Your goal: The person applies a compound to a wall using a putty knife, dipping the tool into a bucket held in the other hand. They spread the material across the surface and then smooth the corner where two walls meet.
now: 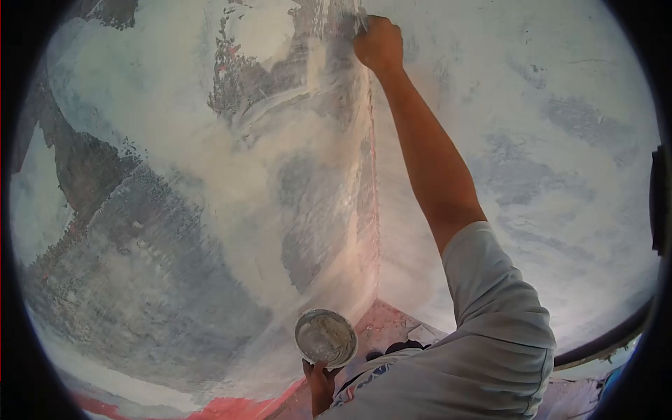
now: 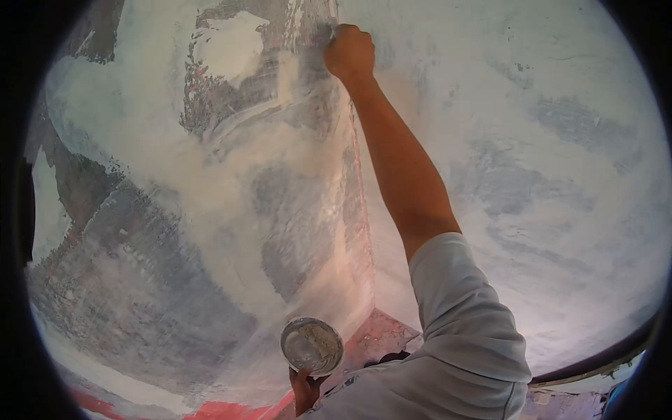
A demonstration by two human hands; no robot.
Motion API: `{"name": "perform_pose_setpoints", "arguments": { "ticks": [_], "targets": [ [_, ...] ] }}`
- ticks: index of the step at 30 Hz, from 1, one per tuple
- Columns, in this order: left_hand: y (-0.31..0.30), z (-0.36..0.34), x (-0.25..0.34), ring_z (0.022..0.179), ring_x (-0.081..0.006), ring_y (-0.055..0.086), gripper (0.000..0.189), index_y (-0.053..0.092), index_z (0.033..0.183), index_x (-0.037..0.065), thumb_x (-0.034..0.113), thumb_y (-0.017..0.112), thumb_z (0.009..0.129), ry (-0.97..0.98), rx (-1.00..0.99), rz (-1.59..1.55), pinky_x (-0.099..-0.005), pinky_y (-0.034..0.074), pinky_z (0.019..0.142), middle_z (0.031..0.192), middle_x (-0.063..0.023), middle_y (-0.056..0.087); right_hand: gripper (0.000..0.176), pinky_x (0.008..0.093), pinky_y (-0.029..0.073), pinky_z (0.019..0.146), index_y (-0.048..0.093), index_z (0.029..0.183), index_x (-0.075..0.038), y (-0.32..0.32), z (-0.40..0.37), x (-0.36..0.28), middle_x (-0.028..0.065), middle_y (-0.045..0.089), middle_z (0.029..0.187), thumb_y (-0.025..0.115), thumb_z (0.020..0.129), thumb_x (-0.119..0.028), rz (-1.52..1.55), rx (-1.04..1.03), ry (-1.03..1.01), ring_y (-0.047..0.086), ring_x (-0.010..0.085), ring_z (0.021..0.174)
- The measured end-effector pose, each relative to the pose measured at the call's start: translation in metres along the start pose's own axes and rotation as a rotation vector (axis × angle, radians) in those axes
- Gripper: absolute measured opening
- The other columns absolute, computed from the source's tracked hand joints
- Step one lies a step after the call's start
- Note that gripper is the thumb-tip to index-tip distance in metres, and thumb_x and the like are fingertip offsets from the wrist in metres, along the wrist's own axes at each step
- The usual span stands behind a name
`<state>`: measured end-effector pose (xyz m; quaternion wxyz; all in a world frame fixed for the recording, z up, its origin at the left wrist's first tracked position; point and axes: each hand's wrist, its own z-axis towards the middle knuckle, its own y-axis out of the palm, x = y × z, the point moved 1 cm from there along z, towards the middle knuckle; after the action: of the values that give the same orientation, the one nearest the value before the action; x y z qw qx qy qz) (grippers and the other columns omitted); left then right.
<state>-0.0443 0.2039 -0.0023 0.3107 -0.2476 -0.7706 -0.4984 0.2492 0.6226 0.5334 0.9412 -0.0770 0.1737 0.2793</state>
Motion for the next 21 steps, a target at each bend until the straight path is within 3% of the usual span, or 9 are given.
{"name": "perform_pose_setpoints", "arguments": {
  "ticks": [2, 4, 6, 10, 12, 13, 16, 17, 21],
  "targets": [
    [0.002, -0.001, 0.002, 0.119, -0.0421, 0.061, 0.069, 0.038, 0.145, 0.009, -0.001, 0.056, 0.079, 0.004, -0.014, 0.003, -0.0652, 0.061, 0.088, 0.138, -0.0192, 0.052, 0.016, 0.0526, 0.059, 0.082, 0.069, 0.086, 0.002, -0.004, -0.007, -0.031, 0.0264, 0.072, 0.092, 0.062, 0.081, -0.011, -0.014, -0.039, -0.040, 0.071, 0.0471, 0.088],
    [0.009, 0.000, 0.005, 0.119, -0.0420, 0.061, 0.069, 0.039, 0.145, 0.009, -0.001, 0.056, 0.079, 0.004, -0.036, 0.001, -0.0650, 0.061, 0.088, 0.138, -0.0191, 0.052, 0.016, 0.0535, 0.058, 0.076, 0.070, 0.087, -0.001, -0.005, -0.025, -0.078, 0.0244, 0.071, 0.084, 0.066, 0.076, -0.012, 0.069, 0.065, -0.114, 0.070, 0.0464, 0.084],
    [0.015, -0.002, 0.010, 0.118, -0.0414, 0.063, 0.069, 0.039, 0.145, 0.008, -0.001, 0.057, 0.079, 0.030, -0.002, 0.107, -0.0624, 0.063, 0.085, 0.138, -0.0194, 0.052, 0.021, 0.0489, 0.060, 0.071, 0.068, 0.097, -0.002, -0.017, -0.048, -0.139, 0.0187, 0.074, 0.084, 0.066, 0.077, -0.008, 0.018, -0.040, -0.189, 0.073, 0.0407, 0.078],
    [0.031, -0.003, 0.022, 0.118, -0.0412, 0.064, 0.070, 0.038, 0.146, 0.007, -0.001, 0.057, 0.078, -0.027, -0.033, 0.118, -0.0605, 0.065, 0.082, 0.138, -0.0201, 0.052, 0.029, 0.0483, 0.061, 0.077, 0.065, 0.109, 0.000, -0.041, -0.106, -0.221, 0.0215, 0.073, 0.091, 0.062, 0.080, -0.002, -0.027, 0.066, -0.319, 0.073, 0.0409, 0.079],
    [0.032, -0.001, 0.025, 0.117, -0.0416, 0.064, 0.073, 0.036, 0.147, 0.007, -0.002, 0.057, 0.077, -0.001, -0.064, 0.130, -0.0601, 0.066, 0.081, 0.139, -0.0210, 0.051, 0.030, 0.0489, 0.060, 0.079, 0.067, 0.113, -0.001, -0.069, -0.107, -0.210, 0.0238, 0.072, 0.093, 0.062, 0.082, -0.001, 0.573, -0.231, -0.384, 0.072, 0.0426, 0.079],
    [0.016, 0.005, 0.014, 0.116, -0.0422, 0.065, 0.075, 0.035, 0.148, 0.007, -0.003, 0.056, 0.077, -0.015, 0.005, 0.148, -0.0614, 0.065, 0.081, 0.139, -0.0212, 0.051, 0.029, 0.0488, 0.058, 0.074, 0.069, 0.111, -0.002, -0.070, -0.101, -0.188, 0.0249, 0.071, 0.089, 0.063, 0.084, -0.001, 0.626, -0.162, -0.288, 0.069, 0.0450, 0.076],
    [0.025, -0.004, 0.019, 0.116, -0.0422, 0.065, 0.075, 0.034, 0.148, 0.007, -0.003, 0.056, 0.077, -0.015, -0.037, 0.036, -0.0620, 0.065, 0.082, 0.140, -0.0215, 0.050, 0.012, 0.0486, 0.053, 0.067, 0.069, 0.091, 0.002, -0.040, -0.049, -0.078, 0.0261, 0.067, 0.078, 0.065, 0.085, -0.008, 0.508, 0.059, -0.244, 0.065, 0.0466, 0.073],
    [0.025, -0.003, 0.018, 0.116, -0.0422, 0.065, 0.075, 0.034, 0.148, 0.007, -0.003, 0.056, 0.077, -0.007, -0.039, 0.029, -0.0620, 0.065, 0.082, 0.140, -0.0215, 0.050, 0.007, 0.0541, 0.052, 0.071, 0.063, 0.081, 0.002, -0.036, -0.037, -0.045, 0.0282, 0.066, 0.084, 0.062, 0.079, -0.006, 0.345, 0.046, -0.119, 0.064, 0.0485, 0.081],
    [0.009, 0.004, 0.007, 0.118, -0.0442, 0.063, 0.071, 0.035, 0.147, 0.007, -0.001, 0.057, 0.080, -0.009, -0.065, 0.050, -0.0651, 0.062, 0.087, 0.139, -0.0216, 0.051, 0.013, 0.0547, 0.055, 0.074, 0.066, 0.086, 0.003, -0.015, -0.020, 0.013, 0.0292, 0.070, 0.087, 0.062, 0.084, -0.010, 0.112, 0.012, -0.006, 0.067, 0.0513, 0.083]
  ]
}}
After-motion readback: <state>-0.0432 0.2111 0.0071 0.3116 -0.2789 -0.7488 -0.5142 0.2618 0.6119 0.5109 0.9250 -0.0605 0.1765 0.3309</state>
